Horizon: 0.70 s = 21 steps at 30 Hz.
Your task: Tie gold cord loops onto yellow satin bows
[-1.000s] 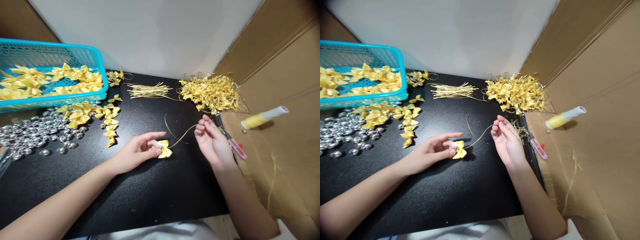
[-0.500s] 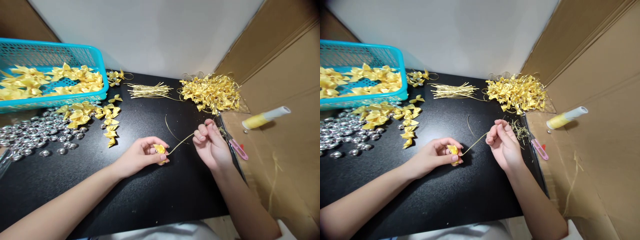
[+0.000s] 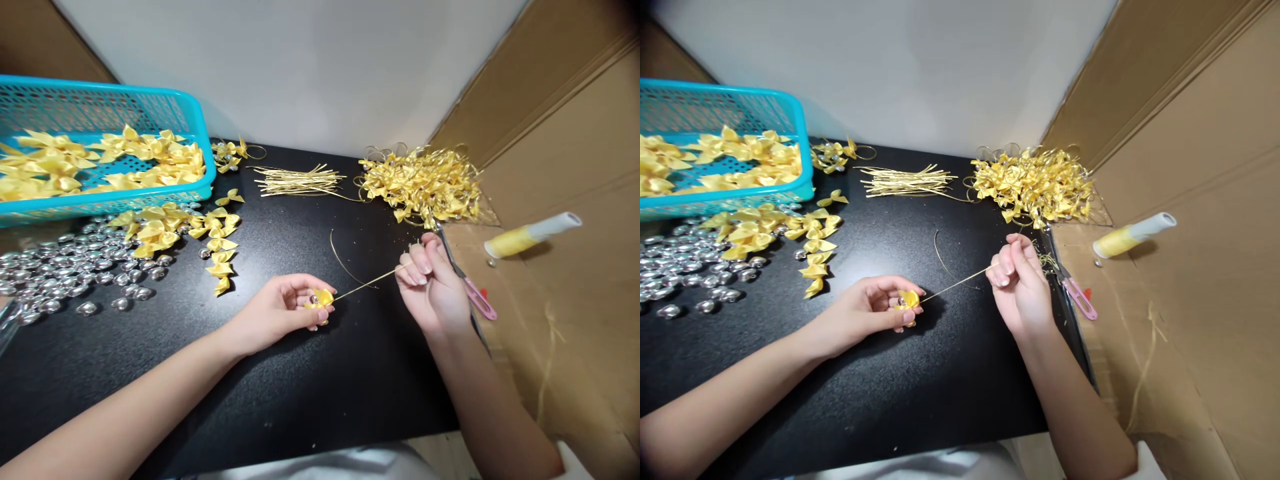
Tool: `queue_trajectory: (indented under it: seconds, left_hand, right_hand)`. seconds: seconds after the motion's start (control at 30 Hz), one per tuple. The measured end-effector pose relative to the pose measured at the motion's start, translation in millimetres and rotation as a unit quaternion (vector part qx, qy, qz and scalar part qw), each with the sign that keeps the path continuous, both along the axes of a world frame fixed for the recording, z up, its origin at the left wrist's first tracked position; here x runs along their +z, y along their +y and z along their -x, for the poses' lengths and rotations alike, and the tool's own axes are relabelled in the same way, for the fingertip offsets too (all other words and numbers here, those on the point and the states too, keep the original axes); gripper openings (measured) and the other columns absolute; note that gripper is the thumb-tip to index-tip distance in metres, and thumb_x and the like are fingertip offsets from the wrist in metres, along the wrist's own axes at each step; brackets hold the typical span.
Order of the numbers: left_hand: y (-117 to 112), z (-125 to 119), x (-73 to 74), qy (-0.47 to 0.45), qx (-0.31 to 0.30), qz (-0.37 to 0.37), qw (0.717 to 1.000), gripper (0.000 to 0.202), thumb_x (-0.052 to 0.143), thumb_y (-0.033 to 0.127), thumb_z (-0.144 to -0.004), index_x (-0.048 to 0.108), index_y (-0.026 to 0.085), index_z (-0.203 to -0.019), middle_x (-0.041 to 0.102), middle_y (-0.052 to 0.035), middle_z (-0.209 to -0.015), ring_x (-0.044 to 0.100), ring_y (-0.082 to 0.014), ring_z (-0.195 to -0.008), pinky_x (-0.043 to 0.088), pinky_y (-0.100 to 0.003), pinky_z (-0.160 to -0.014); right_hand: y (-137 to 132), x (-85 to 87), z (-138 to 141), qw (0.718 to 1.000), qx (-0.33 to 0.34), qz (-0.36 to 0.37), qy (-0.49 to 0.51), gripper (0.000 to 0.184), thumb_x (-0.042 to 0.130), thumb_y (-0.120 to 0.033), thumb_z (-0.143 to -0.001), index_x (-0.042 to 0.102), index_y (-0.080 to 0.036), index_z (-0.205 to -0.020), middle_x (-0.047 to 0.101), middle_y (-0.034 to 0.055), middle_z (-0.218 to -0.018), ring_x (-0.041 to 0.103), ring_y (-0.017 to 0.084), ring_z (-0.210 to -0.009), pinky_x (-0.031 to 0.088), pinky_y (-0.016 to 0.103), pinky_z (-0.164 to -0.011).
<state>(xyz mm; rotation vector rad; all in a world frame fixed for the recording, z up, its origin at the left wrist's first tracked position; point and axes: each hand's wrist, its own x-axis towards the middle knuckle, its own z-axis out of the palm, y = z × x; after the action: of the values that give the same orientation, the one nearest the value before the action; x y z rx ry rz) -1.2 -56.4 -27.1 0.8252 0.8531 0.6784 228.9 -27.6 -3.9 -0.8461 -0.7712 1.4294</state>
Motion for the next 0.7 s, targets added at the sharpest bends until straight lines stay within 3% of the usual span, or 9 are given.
queue_trajectory:
  seconds: [0.2,0.4,0.57,0.7]
  left_hand:
    - [-1.0,2.1,-1.1,0.035,0.026,0.003,0.999,0.032,0.080,0.017,-0.070,0.066,0.013,-0.098,0.065,0.0036,-0.062,0.061,-0.0059,-0.058,0.048,-0.015,-0.060]
    - [-2.7,-1.1,-1.8,0.025,0.099,-0.005,0.995,0.042,0.084,0.015,-0.064,0.063,0.015,-0.101,0.066,0.0049,-0.073,0.062,-0.0049,-0.058,0.051,-0.016,-0.061]
    - [-5.9,-4.0,-2.3,0.047,0.153,-0.006,0.987,0.044,0.087,0.017,-0.060,0.063,0.015,-0.096,0.072,0.0014,-0.072,0.067,-0.0087,-0.064,0.054,-0.018,-0.066]
    - [-7.8,-5.1,-2.2,0.129,0.201,-0.038,0.970,0.033,0.087,0.022,-0.060,0.066,0.013,-0.083,0.073,-0.0013,-0.072,0.067,-0.0085,-0.065,0.052,-0.016,-0.066]
  right_hand:
    - [-0.3,-0.2,2.1,0.998,-0.011,0.033,0.047,0.023,0.081,-0.030,-0.072,0.060,-0.024,-0.080,0.034,-0.0096,-0.054,0.033,0.004,-0.043,0.037,0.011,-0.042]
    - [-0.7,-4.1,4.1,0.999,-0.009,0.044,0.025,0.021,0.079,-0.032,-0.074,0.061,-0.024,-0.082,0.036,-0.0092,-0.054,0.035,0.005,-0.044,0.035,0.013,-0.042]
    - [-2.7,-9.3,11.4,0.999,-0.016,0.044,-0.010,0.020,0.076,-0.034,-0.075,0.060,-0.024,-0.082,0.041,-0.0085,-0.054,0.038,0.006,-0.045,0.036,0.017,-0.044]
    - [-14.9,-16.2,25.5,0.998,0.032,0.011,-0.060,0.018,0.072,-0.036,-0.081,0.060,-0.022,-0.082,0.043,-0.0084,-0.051,0.040,0.006,-0.045,0.037,0.020,-0.046]
